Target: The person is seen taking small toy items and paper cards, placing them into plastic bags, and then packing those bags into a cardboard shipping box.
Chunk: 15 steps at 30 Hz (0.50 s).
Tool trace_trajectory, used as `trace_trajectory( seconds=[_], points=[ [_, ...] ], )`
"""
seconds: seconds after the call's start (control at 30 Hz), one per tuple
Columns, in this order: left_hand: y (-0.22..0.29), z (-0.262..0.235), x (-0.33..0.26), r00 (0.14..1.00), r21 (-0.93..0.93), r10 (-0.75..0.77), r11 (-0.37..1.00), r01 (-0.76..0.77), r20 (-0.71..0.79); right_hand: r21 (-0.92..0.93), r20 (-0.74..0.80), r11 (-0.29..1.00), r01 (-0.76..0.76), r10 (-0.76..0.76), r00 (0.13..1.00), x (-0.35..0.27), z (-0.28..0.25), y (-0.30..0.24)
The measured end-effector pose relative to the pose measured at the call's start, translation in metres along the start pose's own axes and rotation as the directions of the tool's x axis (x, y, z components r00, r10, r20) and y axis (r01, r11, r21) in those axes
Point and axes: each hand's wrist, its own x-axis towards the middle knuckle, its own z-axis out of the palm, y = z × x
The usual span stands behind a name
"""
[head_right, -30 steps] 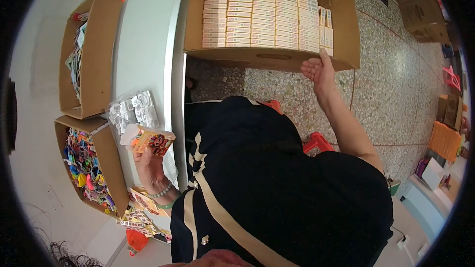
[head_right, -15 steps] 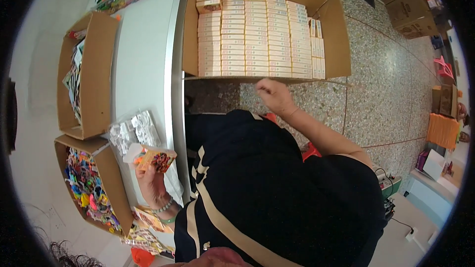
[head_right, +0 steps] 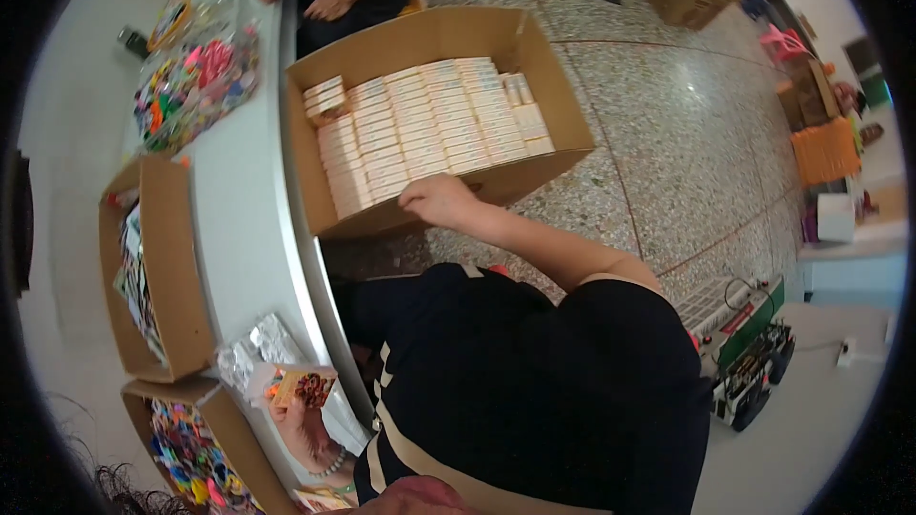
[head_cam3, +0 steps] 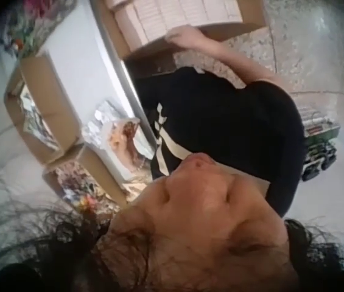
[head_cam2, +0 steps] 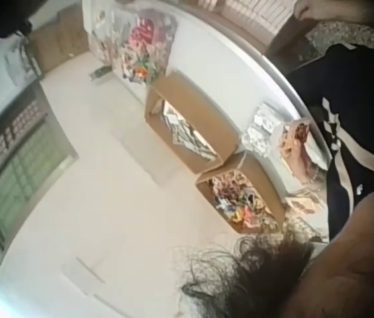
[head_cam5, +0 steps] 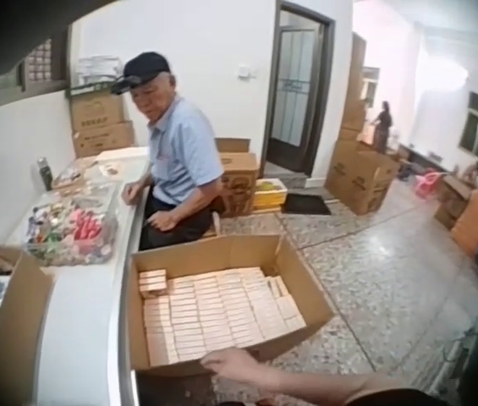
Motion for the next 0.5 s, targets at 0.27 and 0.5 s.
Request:
trace_trajectory(
  seconds=[0.27,0.5],
  points=[
    [0.008,0.025,-0.001,0.992,0.122,-0.004,0.992,-0.012,0.13,-0.243,0.177,0.933,0.266,-0.227,0.958,-0.026,-0.009,0.001],
    [0.013,0.04,0.001,0.985,0.143,-0.006,0.989,-0.019,0.175,-0.356,0.295,0.852,0.383,-0.287,0.911,-0.054,-0.017,0.017]
  ],
)
